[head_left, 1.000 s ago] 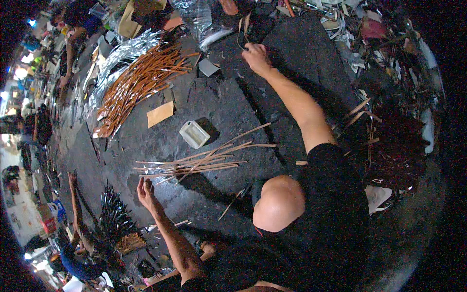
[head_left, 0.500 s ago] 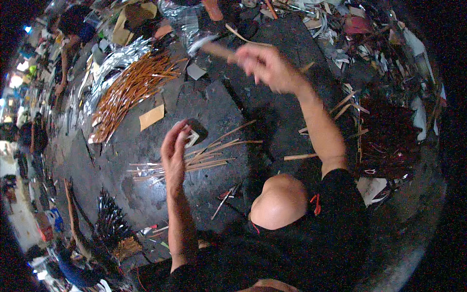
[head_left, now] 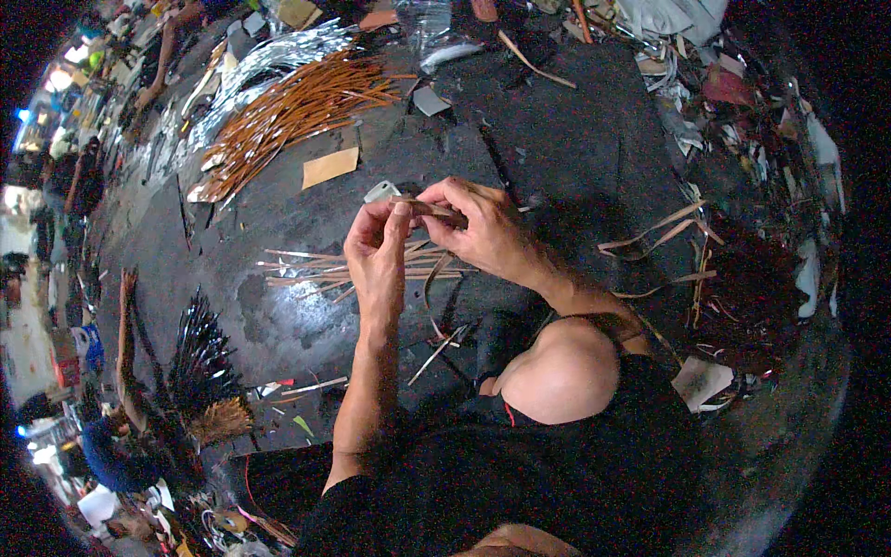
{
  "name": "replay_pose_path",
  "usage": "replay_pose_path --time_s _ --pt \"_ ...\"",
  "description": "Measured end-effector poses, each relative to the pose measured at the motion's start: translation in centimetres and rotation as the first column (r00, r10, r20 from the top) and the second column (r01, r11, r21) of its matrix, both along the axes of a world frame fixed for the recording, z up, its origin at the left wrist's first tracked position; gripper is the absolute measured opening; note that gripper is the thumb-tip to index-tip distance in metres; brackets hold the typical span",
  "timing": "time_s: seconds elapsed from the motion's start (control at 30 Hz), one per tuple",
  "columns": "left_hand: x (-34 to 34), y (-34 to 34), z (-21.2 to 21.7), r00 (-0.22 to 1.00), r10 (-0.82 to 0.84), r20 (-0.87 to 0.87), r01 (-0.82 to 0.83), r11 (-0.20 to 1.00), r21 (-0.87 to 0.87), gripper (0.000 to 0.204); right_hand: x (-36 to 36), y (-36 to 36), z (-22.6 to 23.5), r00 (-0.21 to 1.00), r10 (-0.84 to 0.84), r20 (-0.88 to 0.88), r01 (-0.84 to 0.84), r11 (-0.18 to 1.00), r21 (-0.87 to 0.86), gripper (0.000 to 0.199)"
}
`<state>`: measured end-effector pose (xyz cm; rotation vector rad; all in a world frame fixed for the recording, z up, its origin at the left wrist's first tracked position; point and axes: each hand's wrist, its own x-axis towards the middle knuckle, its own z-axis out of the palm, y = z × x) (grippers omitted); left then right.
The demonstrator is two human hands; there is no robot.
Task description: The person sits on the floor and repeatedly picks up thin wooden sticks, aligns them, and places them into a growing bundle. The person handles the sticks one at a time, occasionally adjusting the bundle's alignment.
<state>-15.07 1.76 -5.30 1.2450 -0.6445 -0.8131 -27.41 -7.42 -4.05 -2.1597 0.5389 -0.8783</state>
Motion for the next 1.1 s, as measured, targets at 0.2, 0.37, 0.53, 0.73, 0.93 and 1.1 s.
replay_pose_path --time_s 0.2,0.37,0.53,0.73,0.93,1.1 --pt "2.5 2.3 -0.8 0.998 -0.055 0.043 0.055 0.998 -0.001 0.022 1.6 1.5 0.6 0.996 0.062 0.062 -0.063 0.998 0.011 0.016" --pt "1.5 1.9 -2.2 0.999 0.023 -0.034 -0.029 0.981 -0.192 0.019 2.3 2.7 0.0 0.995 0.030 0.095 -0.038 0.996 0.083 0.016" --pt "0.1 2.2 -2.0 0.958 0.063 -0.278 -0.150 0.941 -0.303 0.019 3.2 3.5 0.0 0.985 0.030 0.168 -0.012 0.994 -0.108 0.015" --pt "1.4 2.6 -2.0 0.887 0.090 -0.453 -0.274 0.892 -0.360 0.016 2.2 3.6 -0.9 0.996 0.030 0.085 -0.014 0.981 -0.193 0.017" --pt "4.4 3.6 -1.4 0.857 0.202 -0.474 -0.387 0.860 -0.332 0.017 1.0 3.6 -1.1 0.999 0.024 0.030 -0.019 0.986 -0.164 0.018" --pt "8.5 5.2 -1.8 0.848 0.241 -0.472 -0.445 0.807 -0.388 0.019 0.4 3.3 -1.1 0.998 0.064 -0.024 -0.067 0.981 -0.180 0.019"
